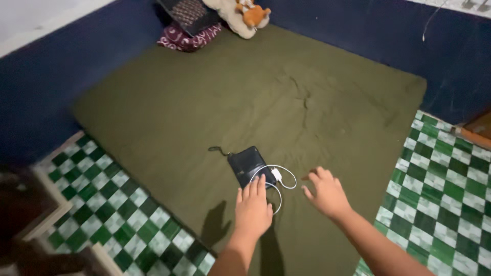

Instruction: The person tidies a bedroom. They move stuffed toys onto the bed, place a small black object on a windowsill, set a wooden box on a wall shelf, handle a pair of glasses, coil a charging cable, and place a black pouch on a shelf next to a basket of books.

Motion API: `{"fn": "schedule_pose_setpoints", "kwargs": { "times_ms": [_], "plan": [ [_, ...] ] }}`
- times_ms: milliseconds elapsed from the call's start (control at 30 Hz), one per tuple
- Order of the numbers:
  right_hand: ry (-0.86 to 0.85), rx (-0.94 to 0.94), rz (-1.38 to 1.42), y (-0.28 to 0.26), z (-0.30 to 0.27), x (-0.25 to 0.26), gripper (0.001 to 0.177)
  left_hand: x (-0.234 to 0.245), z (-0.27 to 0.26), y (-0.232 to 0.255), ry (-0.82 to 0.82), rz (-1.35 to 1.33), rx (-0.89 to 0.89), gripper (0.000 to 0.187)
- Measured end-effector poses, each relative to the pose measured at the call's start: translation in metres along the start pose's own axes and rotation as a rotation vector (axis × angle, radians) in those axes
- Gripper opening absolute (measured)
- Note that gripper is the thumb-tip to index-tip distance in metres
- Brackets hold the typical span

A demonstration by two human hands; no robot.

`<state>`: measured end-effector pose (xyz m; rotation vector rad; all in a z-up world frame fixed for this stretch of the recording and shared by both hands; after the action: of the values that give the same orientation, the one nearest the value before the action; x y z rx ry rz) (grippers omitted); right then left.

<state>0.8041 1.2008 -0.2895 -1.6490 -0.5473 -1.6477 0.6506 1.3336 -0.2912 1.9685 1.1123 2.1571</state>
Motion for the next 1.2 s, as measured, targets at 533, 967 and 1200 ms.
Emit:
{"fn": "schedule_pose_setpoints", "kwargs": {
  "times_ms": [533,967,1200],
  "plan": [
    [-0.276,-0.273,0.007,0.087,0.100,-0.473,0.076,-0.374,0.184,-0.238,-0.417,0.255,-0.246,0.083],
    [-0.251,-0.454,-0.163,0.094,0.110,-0.555,0.019,-0.441,0.198,-0.288,-0.450,0.327,-0.252,0.093],
    [-0.145,-0.312,0.048,0.055,0.137,-0.419,0.019,-0.331,0.199,-0.217,-0.410,0.099,-0.128,0.102]
  ]
}}
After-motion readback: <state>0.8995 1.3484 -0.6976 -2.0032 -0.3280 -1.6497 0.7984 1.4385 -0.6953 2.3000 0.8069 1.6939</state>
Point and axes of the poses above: each hand's wrist, its own z-axis towards the middle knuckle, its own x-axis out of the back of the hand, y = z × x, the point moved 10 cm from there along z, towards the middle knuckle, and after that the axes turned 7 degrees about -z, right-handed, at the moved point
